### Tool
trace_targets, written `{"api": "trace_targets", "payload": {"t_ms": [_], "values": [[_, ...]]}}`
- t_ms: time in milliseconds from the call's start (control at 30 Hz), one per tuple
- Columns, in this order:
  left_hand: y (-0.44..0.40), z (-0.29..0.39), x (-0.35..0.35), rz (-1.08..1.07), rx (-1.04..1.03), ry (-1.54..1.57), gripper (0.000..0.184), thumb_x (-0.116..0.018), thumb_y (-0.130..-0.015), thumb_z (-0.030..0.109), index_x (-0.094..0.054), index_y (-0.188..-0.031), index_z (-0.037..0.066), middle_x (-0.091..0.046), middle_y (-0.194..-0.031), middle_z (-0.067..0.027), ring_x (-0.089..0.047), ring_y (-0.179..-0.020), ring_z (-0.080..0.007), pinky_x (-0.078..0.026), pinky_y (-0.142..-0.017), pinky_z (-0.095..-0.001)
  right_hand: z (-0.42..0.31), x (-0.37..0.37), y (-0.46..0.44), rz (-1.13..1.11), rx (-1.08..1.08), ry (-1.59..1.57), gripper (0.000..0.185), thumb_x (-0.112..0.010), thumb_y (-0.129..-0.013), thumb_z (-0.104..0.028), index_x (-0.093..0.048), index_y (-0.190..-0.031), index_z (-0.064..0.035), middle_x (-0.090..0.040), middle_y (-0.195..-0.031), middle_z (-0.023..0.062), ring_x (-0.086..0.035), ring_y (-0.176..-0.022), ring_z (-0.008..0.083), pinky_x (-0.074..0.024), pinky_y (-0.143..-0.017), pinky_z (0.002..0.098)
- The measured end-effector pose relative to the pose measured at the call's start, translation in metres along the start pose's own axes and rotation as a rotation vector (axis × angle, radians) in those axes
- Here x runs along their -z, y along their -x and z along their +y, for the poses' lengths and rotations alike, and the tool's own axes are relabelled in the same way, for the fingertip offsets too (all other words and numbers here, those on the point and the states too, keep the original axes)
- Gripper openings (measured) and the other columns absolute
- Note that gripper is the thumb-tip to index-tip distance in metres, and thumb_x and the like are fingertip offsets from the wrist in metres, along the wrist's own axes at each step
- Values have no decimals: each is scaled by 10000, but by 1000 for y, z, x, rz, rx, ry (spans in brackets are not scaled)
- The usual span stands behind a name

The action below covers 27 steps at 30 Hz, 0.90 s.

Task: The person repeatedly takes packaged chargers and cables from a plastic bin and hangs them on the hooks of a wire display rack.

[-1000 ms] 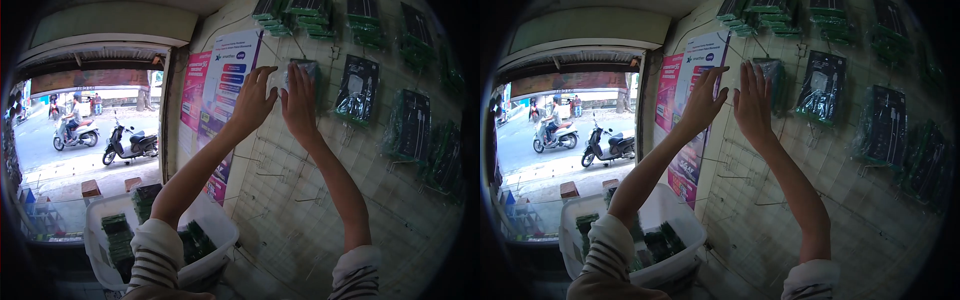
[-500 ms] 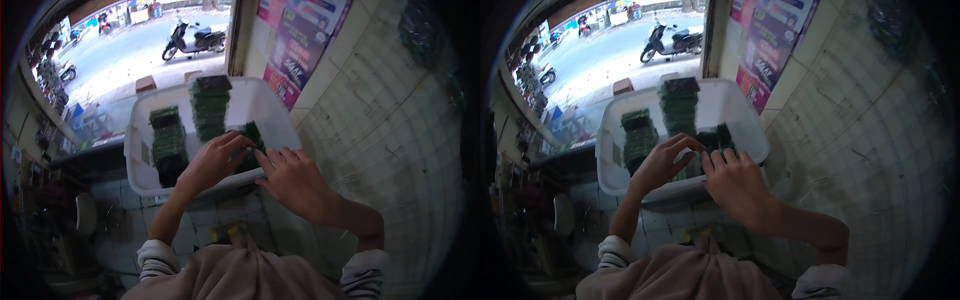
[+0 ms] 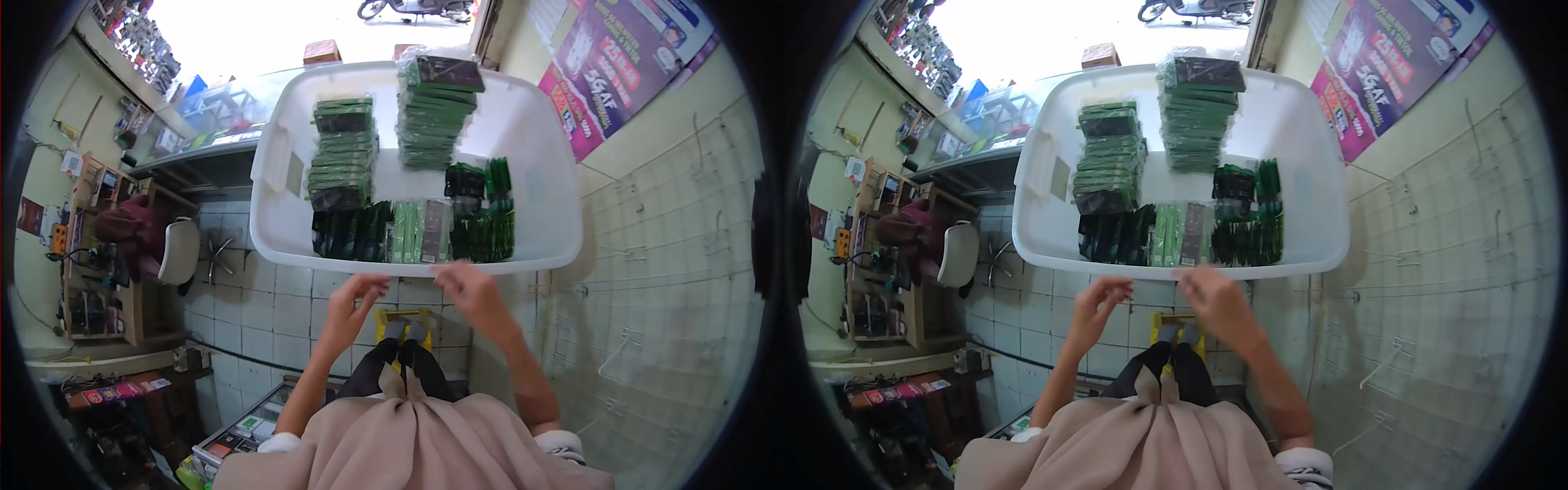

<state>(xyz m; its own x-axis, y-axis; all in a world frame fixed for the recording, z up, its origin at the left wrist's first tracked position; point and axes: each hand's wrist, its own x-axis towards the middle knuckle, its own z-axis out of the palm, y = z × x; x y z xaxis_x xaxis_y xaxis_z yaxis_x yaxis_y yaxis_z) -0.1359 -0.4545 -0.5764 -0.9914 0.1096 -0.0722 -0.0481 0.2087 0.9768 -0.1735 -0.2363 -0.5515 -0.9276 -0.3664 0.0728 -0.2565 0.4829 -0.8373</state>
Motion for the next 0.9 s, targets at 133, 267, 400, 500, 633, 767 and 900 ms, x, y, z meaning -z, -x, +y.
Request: {"api": "trace_targets", "payload": {"t_ms": [133,267,400,500,633,767,900], "values": [[-73,-9,-1,82,-67,280,191,-439,-880,78,-529,-1035,10,-582,-935,-82,-554,-858,-120,-432,-752,-242,33,24,-67,197,-56,-72,162,-495,-828,-61,-579,-962,-25,-548,-809,96,-525,-616,155,-449,-586,272],[-142,-55,-18,78,-45,87,223,-454,-870,93,-501,-1065,-2,-575,-964,-94,-544,-894,-149,-421,-771,-250,126,2,-126,2,-126,146,326,-562,-790,-135,-491,-1077,3,-558,-921,168,-567,-810,247,-465,-668,335],[-179,-107,-45,-150,231,-3,369,-471,-862,154,-397,-1201,28,-496,-1100,-110,-475,-1012,-179,-379,-864,-299,195,-41,-146,-257,-393,212,534,-595,-763,-135,-348,-1216,3,-511,-995,202,-569,-803,249,-471,-542,300],[-201,-145,-61,-220,320,-297,440,-503,-834,167,-360,-1228,34,-438,-1172,-166,-438,-1079,-244,-365,-893,-342,225,-65,-146,-301,-512,235,789,-631,-733,-185,-126,-1321,-40,-187,-1254,326,-495,-935,476,-538,-598,395],[-205,-167,-71,-252,372,-619,501,-558,-781,195,-364,-1237,117,-336,-1221,-242,-390,-1092,-402,-330,-923,-434,210,-64,-138,-465,-480,249,855,-627,-743,-263,-49,-1342,-69,-127,-1242,426,-393,-1042,549,-368,-910,455],[-201,-178,-74,-346,415,-818,523,-595,-740,218,-391,-1221,203,-262,-1257,-232,-382,-1054,-461,-307,-915,-492,196,-75,-131,-487,-641,286,926,-667,-702,-349,-26,-1351,-191,-120,-1272,382,-418,-1028,529,-376,-887,482],[-195,-152,-78,-401,366,-860,497,-588,-738,227,-428,-1206,174,-320,-1225,-186,-387,-1064,-427,-314,-895,-499,197,-89,-130,-392,-577,489,950,-705,-661,-365,-49,-1329,-203,-208,-1236,326,-459,-976,497,-398,-851,502]]}}
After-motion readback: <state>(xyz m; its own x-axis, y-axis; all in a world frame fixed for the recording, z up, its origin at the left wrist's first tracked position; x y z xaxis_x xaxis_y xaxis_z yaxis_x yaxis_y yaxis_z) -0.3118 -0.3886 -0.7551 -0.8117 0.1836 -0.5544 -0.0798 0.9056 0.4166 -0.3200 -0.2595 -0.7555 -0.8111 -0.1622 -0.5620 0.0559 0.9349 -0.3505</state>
